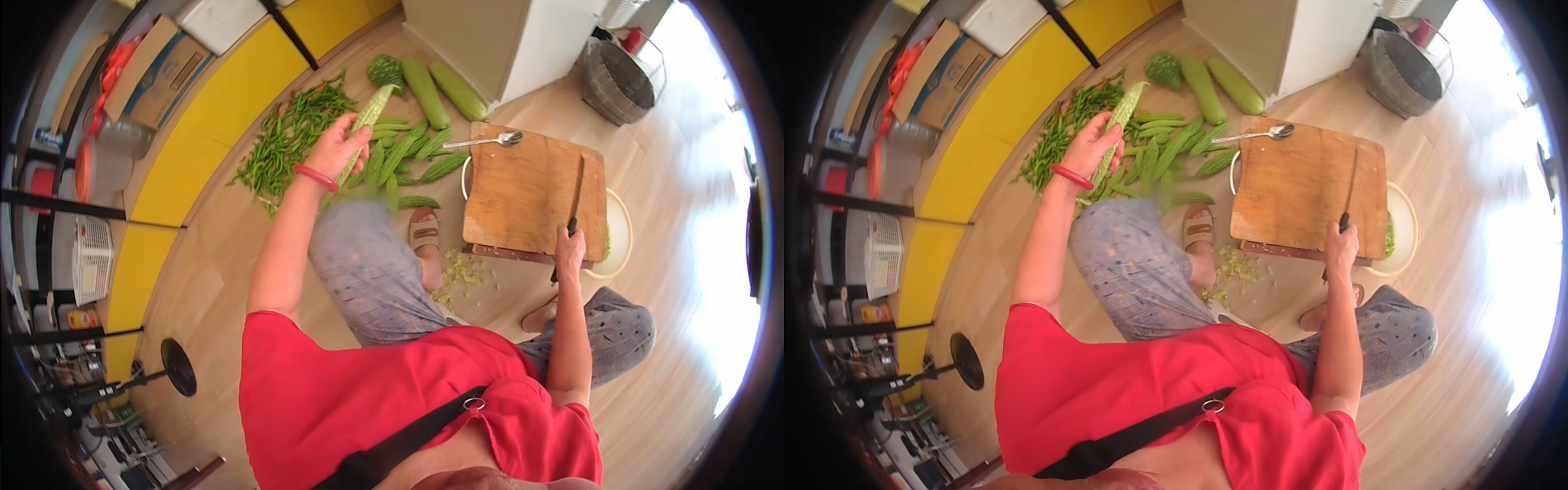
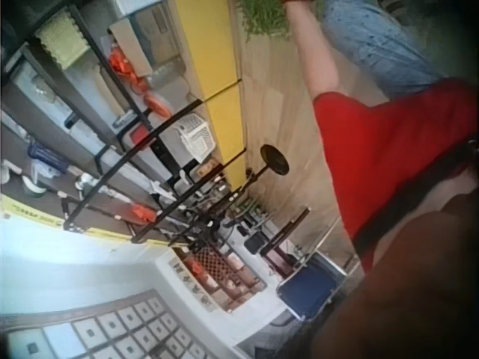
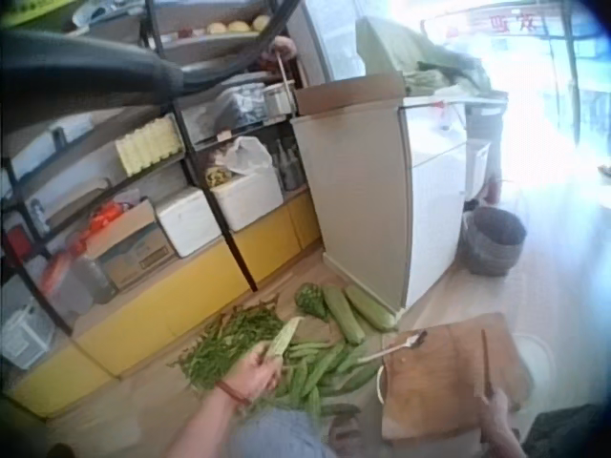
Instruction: The person sitting on the floor chops several bitter melons into small pieces using a large knife on a wooden board, then picks up a whole melon from a pile on the floor and begins slicing off the ends with the knife.
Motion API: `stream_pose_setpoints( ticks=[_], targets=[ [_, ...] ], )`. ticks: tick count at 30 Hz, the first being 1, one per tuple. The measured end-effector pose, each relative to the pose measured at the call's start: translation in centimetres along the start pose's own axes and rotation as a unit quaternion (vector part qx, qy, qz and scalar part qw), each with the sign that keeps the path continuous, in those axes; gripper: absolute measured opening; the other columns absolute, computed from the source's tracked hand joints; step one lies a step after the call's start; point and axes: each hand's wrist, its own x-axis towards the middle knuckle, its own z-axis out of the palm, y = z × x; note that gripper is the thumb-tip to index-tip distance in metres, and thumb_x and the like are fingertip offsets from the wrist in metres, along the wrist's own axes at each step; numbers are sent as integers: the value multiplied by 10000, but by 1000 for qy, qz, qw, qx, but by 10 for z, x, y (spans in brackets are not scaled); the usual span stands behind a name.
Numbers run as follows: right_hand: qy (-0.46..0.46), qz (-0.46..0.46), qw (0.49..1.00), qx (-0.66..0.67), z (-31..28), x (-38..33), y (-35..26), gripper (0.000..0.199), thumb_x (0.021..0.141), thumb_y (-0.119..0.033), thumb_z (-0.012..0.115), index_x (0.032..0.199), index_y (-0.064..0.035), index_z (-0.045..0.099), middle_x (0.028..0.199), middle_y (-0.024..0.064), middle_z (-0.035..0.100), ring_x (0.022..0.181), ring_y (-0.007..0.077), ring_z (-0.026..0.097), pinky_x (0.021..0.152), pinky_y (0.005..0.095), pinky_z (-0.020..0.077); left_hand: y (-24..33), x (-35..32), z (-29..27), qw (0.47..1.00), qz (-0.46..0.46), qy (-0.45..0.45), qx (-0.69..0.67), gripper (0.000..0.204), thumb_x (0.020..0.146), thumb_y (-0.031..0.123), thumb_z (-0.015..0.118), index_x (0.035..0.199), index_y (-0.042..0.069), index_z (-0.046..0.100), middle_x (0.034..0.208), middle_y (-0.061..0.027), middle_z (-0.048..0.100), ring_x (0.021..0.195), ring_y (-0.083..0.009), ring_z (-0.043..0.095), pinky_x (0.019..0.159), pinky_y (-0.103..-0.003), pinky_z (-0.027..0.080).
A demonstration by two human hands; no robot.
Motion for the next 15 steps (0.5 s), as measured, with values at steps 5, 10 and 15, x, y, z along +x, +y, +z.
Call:
stream_pose_setpoints(
  ticks=[5,10,15],
  targets=[
    [-60,-141,981,121,-29,-56,-77,331,819,-224,563,1090,-39,524,891,244,605,830,387,604,701,412,476,-8,-2,68,994,-85,-62,-4,287,908,310,495,1024,48,514,655,-30,530,448,-104,479,401,-244,388],
    [-165,-274,938,133,-33,-108,-135,339,777,-173,583,1101,-86,532,818,218,612,749,371,606,660,433,487,-48,-31,107,981,-169,-47,-86,290,909,306,481,977,30,540,660,-41,528,430,-112,461,378,-254,366],
    [-202,-336,919,50,-22,-118,-144,381,761,-204,588,1112,-74,518,770,215,612,708,376,597,644,461,476,-52,-49,107,984,-156,-13,-86,288,911,294,472,967,21,545,629,-47,516,414,-121,448,370,-258,356]
  ],
)
